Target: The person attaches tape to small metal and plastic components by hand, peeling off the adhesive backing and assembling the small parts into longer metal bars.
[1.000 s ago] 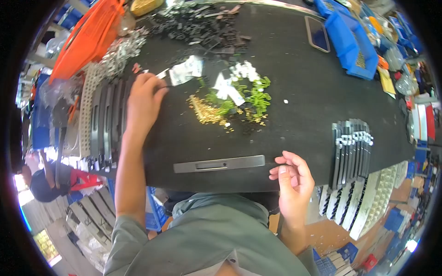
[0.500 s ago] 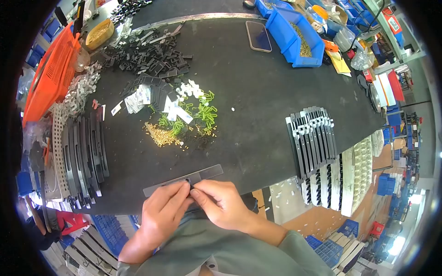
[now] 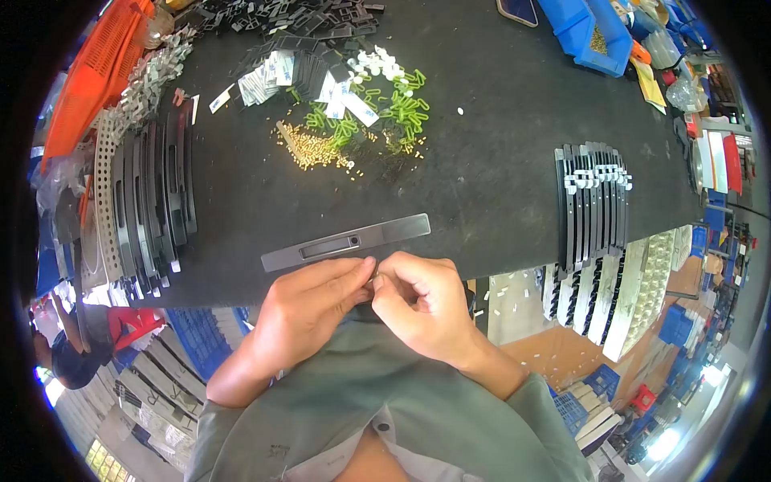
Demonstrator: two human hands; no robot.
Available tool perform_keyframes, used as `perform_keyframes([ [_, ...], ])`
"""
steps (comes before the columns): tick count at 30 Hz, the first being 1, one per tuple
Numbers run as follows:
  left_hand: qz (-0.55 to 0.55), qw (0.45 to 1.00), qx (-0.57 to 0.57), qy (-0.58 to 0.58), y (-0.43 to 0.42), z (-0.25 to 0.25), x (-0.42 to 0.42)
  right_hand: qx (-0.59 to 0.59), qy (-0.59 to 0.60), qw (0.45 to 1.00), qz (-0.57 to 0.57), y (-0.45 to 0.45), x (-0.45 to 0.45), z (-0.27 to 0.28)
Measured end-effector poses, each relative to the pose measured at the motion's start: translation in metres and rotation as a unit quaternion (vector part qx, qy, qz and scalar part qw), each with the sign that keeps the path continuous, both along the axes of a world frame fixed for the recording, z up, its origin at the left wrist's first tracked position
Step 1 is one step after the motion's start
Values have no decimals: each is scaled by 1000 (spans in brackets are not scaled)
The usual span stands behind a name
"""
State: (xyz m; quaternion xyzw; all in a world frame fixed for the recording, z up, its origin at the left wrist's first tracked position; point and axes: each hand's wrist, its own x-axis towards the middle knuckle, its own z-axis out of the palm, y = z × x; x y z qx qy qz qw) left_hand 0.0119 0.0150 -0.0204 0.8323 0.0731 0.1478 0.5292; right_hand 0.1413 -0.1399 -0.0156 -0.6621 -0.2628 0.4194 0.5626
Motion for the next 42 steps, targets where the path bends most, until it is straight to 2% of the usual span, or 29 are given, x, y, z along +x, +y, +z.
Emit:
perform_keyframes([
  [2,3,997,-71,14,0,-4,-1,-1,49,998,-25,2,-1,1],
  [5,18,998,-67,12,2,-1,-1,-32,122,991,-52,9,-2,9],
  [9,12,1000,-2,-5,8,6,0,-8,96,993,-74,11,-2,6],
  [11,30,988,-144,-53,8,15,-2,58,45,993,-91,15,-4,8],
  [12,26,988,-145,-53,11,17,-7,48,-14,997,-59,15,-7,2],
  [13,71,977,-176,-97,18,19,-15,37,-72,996,-26,16,-12,-4],
  [14,115,962,-206,-140,23,19,-21,26,-76,996,31,20,-20,-4],
  [15,164,930,-256,-207,25,16,-24,18,-112,989,95,20,-33,-15],
  [17,288,934,-185,-107,27,35,-19,-14,-183,960,212,12,-47,-17],
  [18,278,948,-138,-73,29,34,-19,-16,-183,960,213,14,-49,-17],
  [20,201,978,48,-3,26,34,-12,70,-343,920,178,19,-56,-15],
  [21,158,977,143,17,20,35,-2,71,-342,920,178,20,-56,-20],
  [22,157,977,145,17,15,31,7,100,-393,890,210,22,-55,-30],
  [23,139,968,207,-7,9,22,16,128,-444,854,240,23,-55,-39],
  [24,121,956,267,-30,0,12,25,35,-417,867,271,25,-60,-45],
  [25,120,956,267,-31,-13,3,33,34,-418,867,269,27,-62,-52],
  [27,275,906,314,76,-47,-17,52,50,-451,872,182,31,-61,-63],
  [28,347,867,332,131,-65,-27,61,48,-449,873,182,33,-61,-64],
  [31,534,702,376,284,-98,-48,74,8,-505,849,156,42,-61,-63],
  [34,512,720,373,283,-105,-59,71,-23,-542,830,132,44,-60,-63],
  [36,500,733,365,283,-105,-62,69,-7,-481,861,164,43,-59,-63],
  [38,496,737,361,284,-81,-46,66,-17,-470,865,176,44,-60,-64],
  [39,258,884,345,182,-42,-17,65,-26,-459,868,189,44,-61,-66],
  [40,-4,952,298,66,-15,2,60,-36,-446,871,202,44,-63,-67],
  [41,-2,952,300,67,-7,8,54,-45,-435,873,214,44,-63,-69],
  [42,45,952,294,65,-2,12,48,-56,-423,876,223,45,-63,-70],
])
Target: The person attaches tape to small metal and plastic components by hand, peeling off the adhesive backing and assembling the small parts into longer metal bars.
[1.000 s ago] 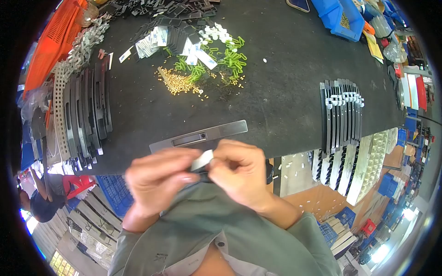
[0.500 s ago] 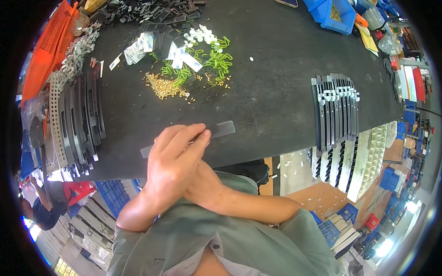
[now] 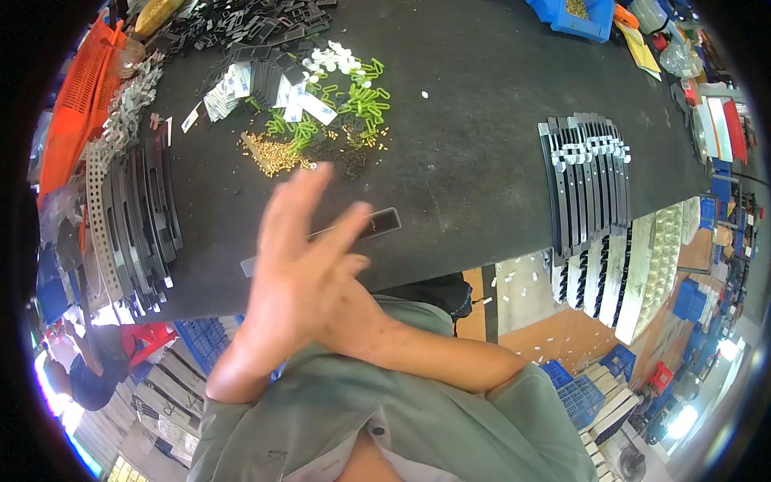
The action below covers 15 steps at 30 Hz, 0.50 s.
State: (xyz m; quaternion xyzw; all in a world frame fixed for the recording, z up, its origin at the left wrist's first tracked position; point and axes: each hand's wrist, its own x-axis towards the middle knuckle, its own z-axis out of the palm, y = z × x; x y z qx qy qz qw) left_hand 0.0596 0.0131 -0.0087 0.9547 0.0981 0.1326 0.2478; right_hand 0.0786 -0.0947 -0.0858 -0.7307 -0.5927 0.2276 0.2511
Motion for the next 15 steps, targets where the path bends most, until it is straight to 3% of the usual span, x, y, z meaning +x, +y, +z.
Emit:
perform_keyframes([
  [1,41,999,-4,-15,4,2,-8,0,3,1000,-5,-2,5,4],
  [3,139,985,-102,-18,15,4,-32,187,74,979,-1,-11,23,21],
  [4,166,972,-166,-28,19,1,-44,270,38,961,-52,-12,27,24],
  [5,165,969,-183,-28,25,-5,-57,269,38,961,-51,-18,31,24],
  [7,75,995,-53,33,27,-1,-59,318,93,936,-121,-32,38,28],
  [8,67,996,-35,49,24,-4,-59,268,169,936,-153,-36,38,35],
  [9,57,996,-19,61,19,-10,-58,264,156,940,-151,-40,39,39],
  [10,58,996,-41,57,16,-19,-62,151,319,921,-164,-44,42,42],
  [11,47,997,-51,36,10,-20,-62,36,466,865,-180,-48,44,45],
  [12,89,981,-167,27,4,-19,-63,-11,589,772,-239,-48,39,46],
  [13,127,950,-284,26,-3,-17,-62,47,602,747,-277,-45,38,50],
  [15,72,930,-360,29,-17,-12,-57,125,576,751,-298,-51,36,50],
])
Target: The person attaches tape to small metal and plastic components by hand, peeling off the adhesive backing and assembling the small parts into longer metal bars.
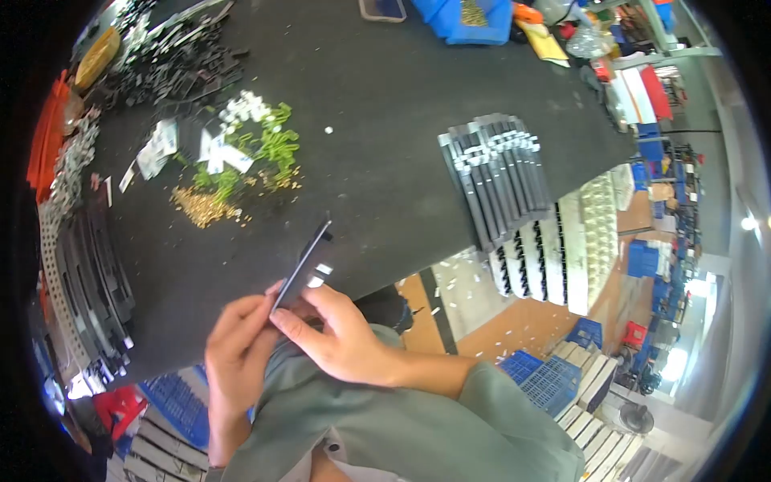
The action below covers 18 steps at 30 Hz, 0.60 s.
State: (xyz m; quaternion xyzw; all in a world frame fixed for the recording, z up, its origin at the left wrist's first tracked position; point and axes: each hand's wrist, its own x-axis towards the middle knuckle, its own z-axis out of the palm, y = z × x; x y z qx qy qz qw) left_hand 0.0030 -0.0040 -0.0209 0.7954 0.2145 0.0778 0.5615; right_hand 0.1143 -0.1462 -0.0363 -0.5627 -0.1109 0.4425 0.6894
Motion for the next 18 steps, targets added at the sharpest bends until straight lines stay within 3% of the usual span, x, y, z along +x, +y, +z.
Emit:
perform_keyframes([
  [2,-42,997,-68,-12,-4,9,6,-2,-48,999,21,-17,14,5],
  [4,-60,997,54,7,-2,17,9,-115,-131,984,21,-36,39,24],
  [6,-33,999,29,16,10,4,4,-213,-205,955,-30,-58,63,34],
  [10,-27,999,27,37,13,-3,3,-445,-466,763,-45,-79,98,15],
  [14,-33,998,43,21,12,-3,4,-472,-602,615,-192,-87,119,-12],
  [16,-6,998,59,37,15,-1,4,-454,-585,627,-241,-91,131,-21],
  [18,-27,998,60,2,25,4,1,-443,-629,600,-220,-94,136,-26],
])
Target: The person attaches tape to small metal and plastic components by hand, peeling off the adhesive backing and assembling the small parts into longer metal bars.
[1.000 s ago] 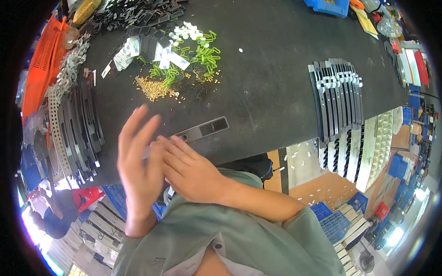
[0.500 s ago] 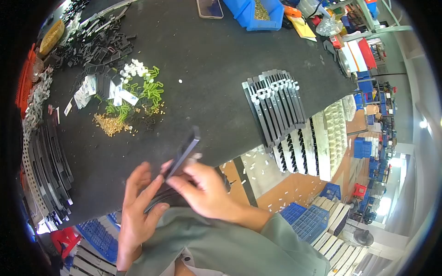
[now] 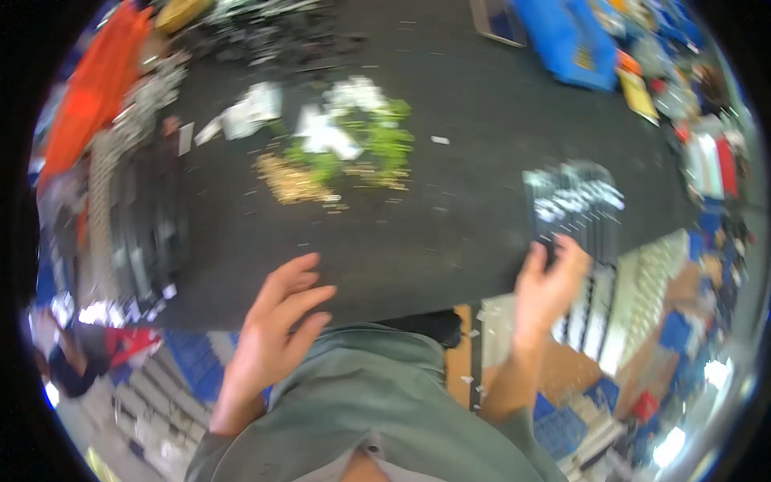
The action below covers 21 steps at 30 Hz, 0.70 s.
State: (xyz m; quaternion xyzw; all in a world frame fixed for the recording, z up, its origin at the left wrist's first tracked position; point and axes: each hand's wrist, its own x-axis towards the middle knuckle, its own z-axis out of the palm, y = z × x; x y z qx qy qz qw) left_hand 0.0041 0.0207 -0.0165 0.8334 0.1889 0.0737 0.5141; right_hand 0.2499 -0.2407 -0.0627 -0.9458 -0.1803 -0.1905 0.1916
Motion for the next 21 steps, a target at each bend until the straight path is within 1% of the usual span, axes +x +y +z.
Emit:
perform_keyframes([
  [1,29,999,27,25,7,5,-3,26,8,1000,11,7,-4,0],
  [2,27,999,38,15,15,10,-5,53,13,998,18,18,-13,2],
  [3,20,999,47,4,26,16,-8,102,62,991,56,29,-23,5],
  [4,37,997,68,20,39,23,-12,146,106,980,88,36,-35,5],
  [5,46,993,109,29,52,30,-13,191,180,957,121,42,-47,1],
  [6,49,987,147,33,66,35,-11,233,216,937,148,56,-60,1],
  [7,63,974,217,17,82,37,-8,236,234,928,169,59,-67,-4],
  [8,80,962,259,10,101,33,-8,237,249,920,189,64,-72,-8],
  [9,96,951,294,14,121,34,-4,253,217,922,197,74,-75,-8],
  [10,111,938,327,16,141,34,1,259,215,920,202,76,-75,-11],
  [12,173,923,334,80,182,34,16,251,159,936,190,76,-76,-21],
  [14,210,881,399,144,226,26,36,269,141,932,196,80,-77,-25],
  [16,218,852,406,247,264,9,56,261,135,938,186,79,-79,-23],
  [17,215,855,405,243,277,4,62,264,130,938,185,78,-79,-25],
  [19,171,798,444,369,295,-9,73,263,131,939,178,77,-79,-23],
  [20,155,799,452,365,305,-13,74,264,135,938,177,77,-79,-23],
  [21,153,820,448,323,304,-10,73,281,129,933,182,78,-78,-25],
])
